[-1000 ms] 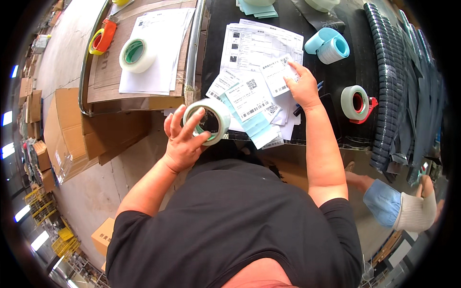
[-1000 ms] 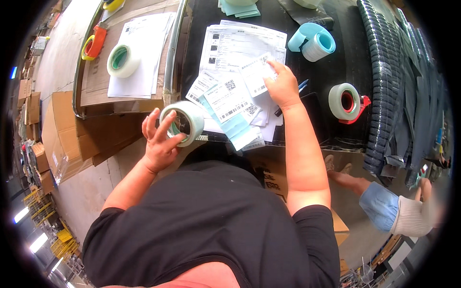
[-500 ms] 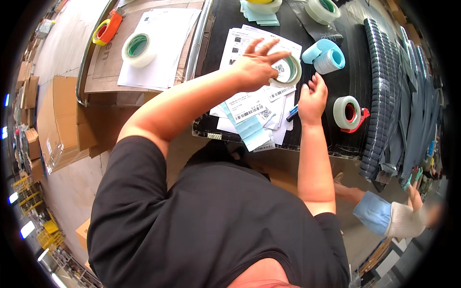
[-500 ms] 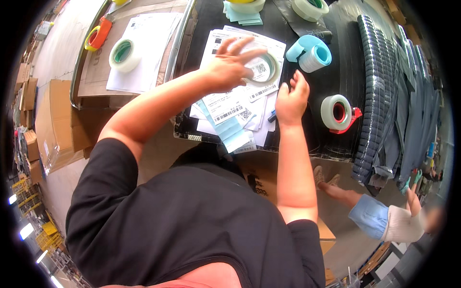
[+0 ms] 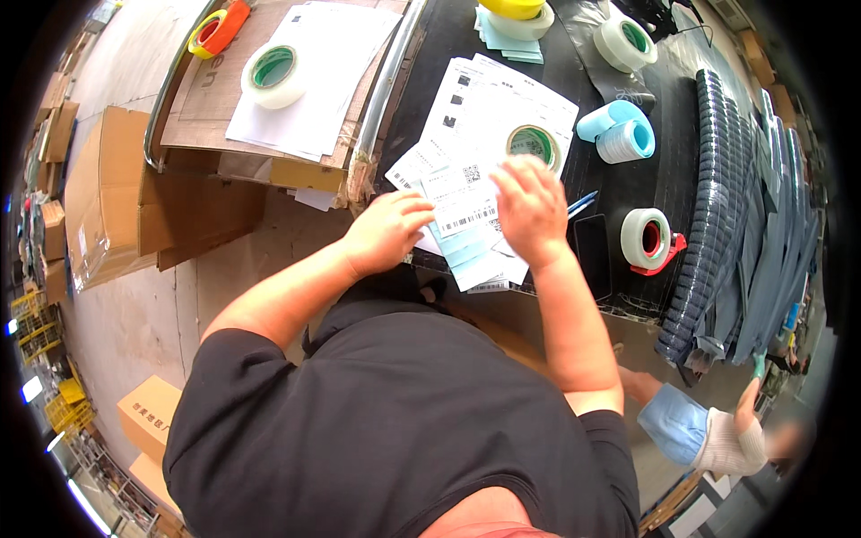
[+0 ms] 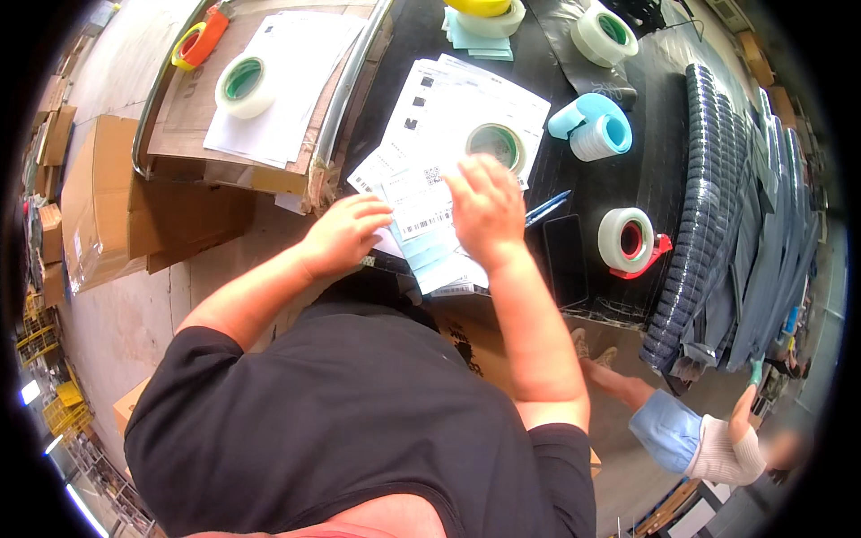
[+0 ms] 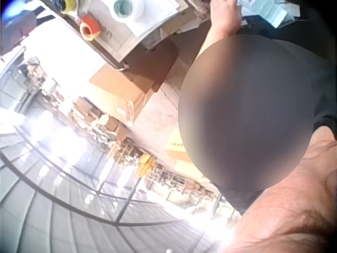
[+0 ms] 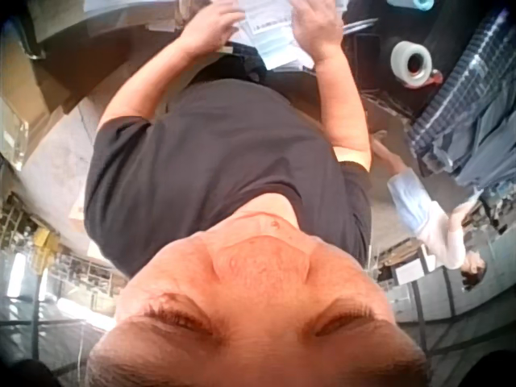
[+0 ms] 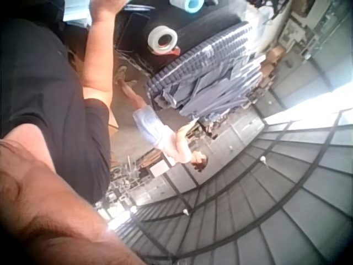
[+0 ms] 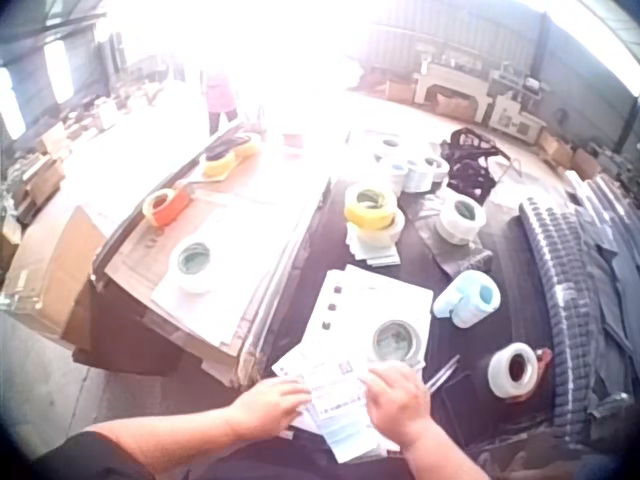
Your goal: The person tapes the bottom of a cardboard box, applies a shipping label to the top, writes on the box with a marker, and then places several gray foam pieces into a larger box.
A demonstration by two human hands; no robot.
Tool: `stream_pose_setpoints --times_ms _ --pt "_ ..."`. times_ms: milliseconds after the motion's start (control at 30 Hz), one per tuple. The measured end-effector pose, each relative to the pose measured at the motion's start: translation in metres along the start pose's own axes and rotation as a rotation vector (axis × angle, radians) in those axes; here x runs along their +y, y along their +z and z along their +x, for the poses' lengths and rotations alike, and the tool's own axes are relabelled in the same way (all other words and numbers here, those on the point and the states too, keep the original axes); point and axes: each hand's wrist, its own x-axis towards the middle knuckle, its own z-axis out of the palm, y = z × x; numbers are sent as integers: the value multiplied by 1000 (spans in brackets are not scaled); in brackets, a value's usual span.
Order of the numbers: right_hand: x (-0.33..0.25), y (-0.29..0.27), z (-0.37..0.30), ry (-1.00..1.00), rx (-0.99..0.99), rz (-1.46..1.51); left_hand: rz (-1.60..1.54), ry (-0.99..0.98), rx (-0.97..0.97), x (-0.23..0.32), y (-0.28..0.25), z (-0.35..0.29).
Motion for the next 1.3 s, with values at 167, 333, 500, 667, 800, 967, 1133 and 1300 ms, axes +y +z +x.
stream_pose_setpoints --times_ms 167,333,500,667,800,967,1133,1300 --pt "20 -2 19 301 -303 -211 26 -60 180 12 15 -10" --pt "22 9 1 377 -377 -277 -60 -168 352 13 20 11" --pt "22 16 -14 436 -414 -216 -49 -257 288 10 31 13" --pt "26 30 -31 445 -350 -158 12 -360 191 4 37 8" --pt "28 32 -34 447 -353 -137 15 -374 190 4 39 9" --pt "30 34 -33 450 -366 -123 33 -370 209 6 40 10" --pt "37 34 -33 379 -207 -32 51 -400 195 8 39 12" --pt "46 7 -27 318 0 235 50 -421 154 16 33 17"
